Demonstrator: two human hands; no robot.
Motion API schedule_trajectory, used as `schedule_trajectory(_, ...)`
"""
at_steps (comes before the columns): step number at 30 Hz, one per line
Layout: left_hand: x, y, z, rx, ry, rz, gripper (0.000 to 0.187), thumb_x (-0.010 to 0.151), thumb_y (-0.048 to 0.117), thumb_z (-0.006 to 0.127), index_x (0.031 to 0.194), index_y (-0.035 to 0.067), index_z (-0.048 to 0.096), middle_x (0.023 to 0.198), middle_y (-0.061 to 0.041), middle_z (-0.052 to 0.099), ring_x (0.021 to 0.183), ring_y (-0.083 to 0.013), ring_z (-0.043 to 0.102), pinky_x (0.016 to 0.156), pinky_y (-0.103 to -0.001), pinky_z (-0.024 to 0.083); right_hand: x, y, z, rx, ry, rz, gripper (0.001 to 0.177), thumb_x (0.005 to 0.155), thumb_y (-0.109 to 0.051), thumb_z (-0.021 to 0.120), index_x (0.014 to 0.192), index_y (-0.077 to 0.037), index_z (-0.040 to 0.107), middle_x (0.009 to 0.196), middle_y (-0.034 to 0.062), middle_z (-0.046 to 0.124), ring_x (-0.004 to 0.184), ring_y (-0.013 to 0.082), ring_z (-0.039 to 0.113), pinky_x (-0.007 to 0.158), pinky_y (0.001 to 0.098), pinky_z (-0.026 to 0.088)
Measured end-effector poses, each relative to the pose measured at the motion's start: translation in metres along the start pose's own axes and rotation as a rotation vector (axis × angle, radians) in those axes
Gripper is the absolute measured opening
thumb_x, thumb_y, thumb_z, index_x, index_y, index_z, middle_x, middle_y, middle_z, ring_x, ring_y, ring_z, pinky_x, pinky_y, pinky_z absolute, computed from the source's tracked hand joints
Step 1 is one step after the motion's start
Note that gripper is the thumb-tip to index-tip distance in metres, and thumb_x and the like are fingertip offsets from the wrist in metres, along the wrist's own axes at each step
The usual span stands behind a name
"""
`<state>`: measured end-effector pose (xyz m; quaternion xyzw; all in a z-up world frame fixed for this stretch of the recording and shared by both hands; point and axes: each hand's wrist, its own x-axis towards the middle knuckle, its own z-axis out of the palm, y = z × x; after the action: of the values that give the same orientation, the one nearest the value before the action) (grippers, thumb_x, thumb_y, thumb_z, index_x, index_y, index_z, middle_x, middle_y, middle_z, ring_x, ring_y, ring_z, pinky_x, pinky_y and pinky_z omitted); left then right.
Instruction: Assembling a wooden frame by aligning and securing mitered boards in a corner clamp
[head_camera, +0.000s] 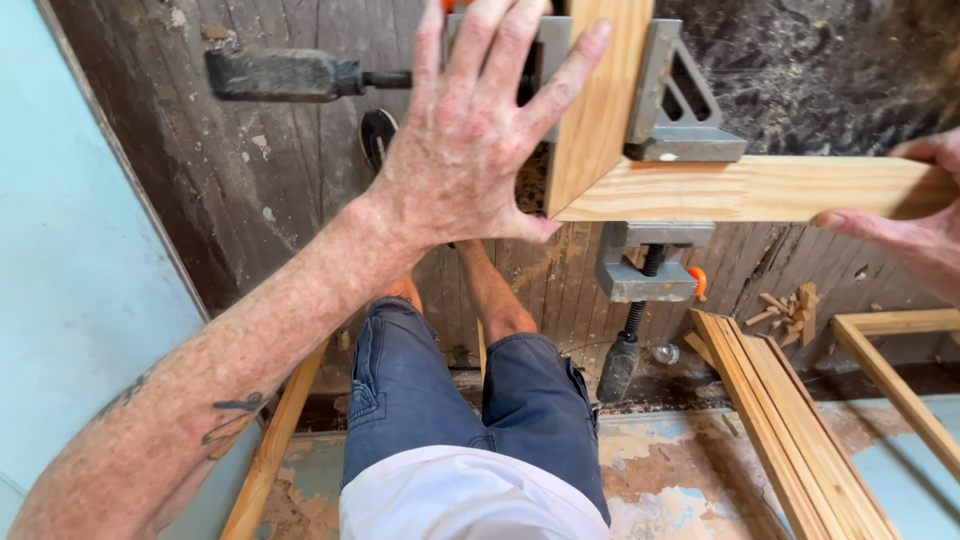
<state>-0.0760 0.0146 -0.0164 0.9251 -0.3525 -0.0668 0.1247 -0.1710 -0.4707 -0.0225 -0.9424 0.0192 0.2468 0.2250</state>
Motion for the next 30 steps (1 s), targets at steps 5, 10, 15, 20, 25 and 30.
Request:
schedule_trajectory(5,-0.003,0.001,-0.001,0.018,-0.002,-0.001,0.146,0.056,0.096,0.088,0.165,0.017,0.033,0.155,-0.028,0.037,0.143,-0.0425,0.041,0.112,-0.066,0.034,0.002,0.018,0.006,0.086,-0.010,0.068,0.070,0.086,-0.037,0.087,0.132,0.004,0.054,0.124,0.0181,0.055,0.110,0.0282,0.052,0.092,0.0382,0.040)
schedule_trajectory(10,-0.001,0.001,-0.004,0.081,-0.007,-0.021,0.150,0.053,0.099,0.087,0.165,0.018,0.029,0.155,-0.024,0.039,0.141,-0.0386,0.045,0.111,-0.061,0.036,0.006,0.024,0.009,0.067,0.001,0.091,0.072,0.084,-0.037,0.090,0.133,0.005,0.057,0.121,0.0175,0.056,0.107,0.0269,0.053,0.087,0.0363,0.041)
schedule_trajectory(15,0.001,0.002,-0.001,0.058,-0.018,0.000,0.149,0.056,0.103,0.084,0.164,0.016,0.029,0.152,-0.026,0.039,0.142,-0.0401,0.040,0.110,-0.068,0.036,0.006,0.002,-0.001,-0.057,0.026,-0.022,0.077,0.080,-0.032,0.095,0.132,0.016,0.063,0.115,0.0262,0.059,0.103,0.0331,0.056,0.090,0.0407,0.045)
schedule_trajectory(20,0.000,0.000,-0.004,0.065,0.018,0.032,0.145,0.058,0.095,0.087,0.164,0.012,0.033,0.150,-0.028,0.041,0.141,-0.0414,0.040,0.108,-0.068,0.037,0.006,-0.021,-0.013,-0.289,0.057,-0.038,0.073,0.079,-0.055,0.096,0.122,0.000,0.075,0.111,0.0178,0.056,0.103,0.0279,0.053,0.086,0.0387,0.048)
schedule_trajectory(25,0.001,0.002,-0.004,0.051,0.004,0.004,0.146,0.054,0.094,0.089,0.164,0.015,0.033,0.152,-0.026,0.039,0.143,-0.0401,0.041,0.110,-0.067,0.038,0.010,-0.022,-0.012,-0.044,-0.069,-0.006,0.078,0.078,-0.031,0.091,0.130,0.014,0.055,0.115,0.0274,0.058,0.097,0.0362,0.060,0.084,0.0430,0.054)
schedule_trajectory(30,0.000,0.002,-0.002,0.034,-0.002,-0.015,0.148,0.052,0.093,0.092,0.164,0.016,0.033,0.154,-0.026,0.037,0.144,-0.0409,0.040,0.112,-0.068,0.035,0.008,0.013,0.003,0.056,-0.024,0.062,0.072,0.080,-0.034,0.092,0.127,0.008,0.057,0.115,0.0193,0.057,0.104,0.0276,0.054,0.088,0.0360,0.042)
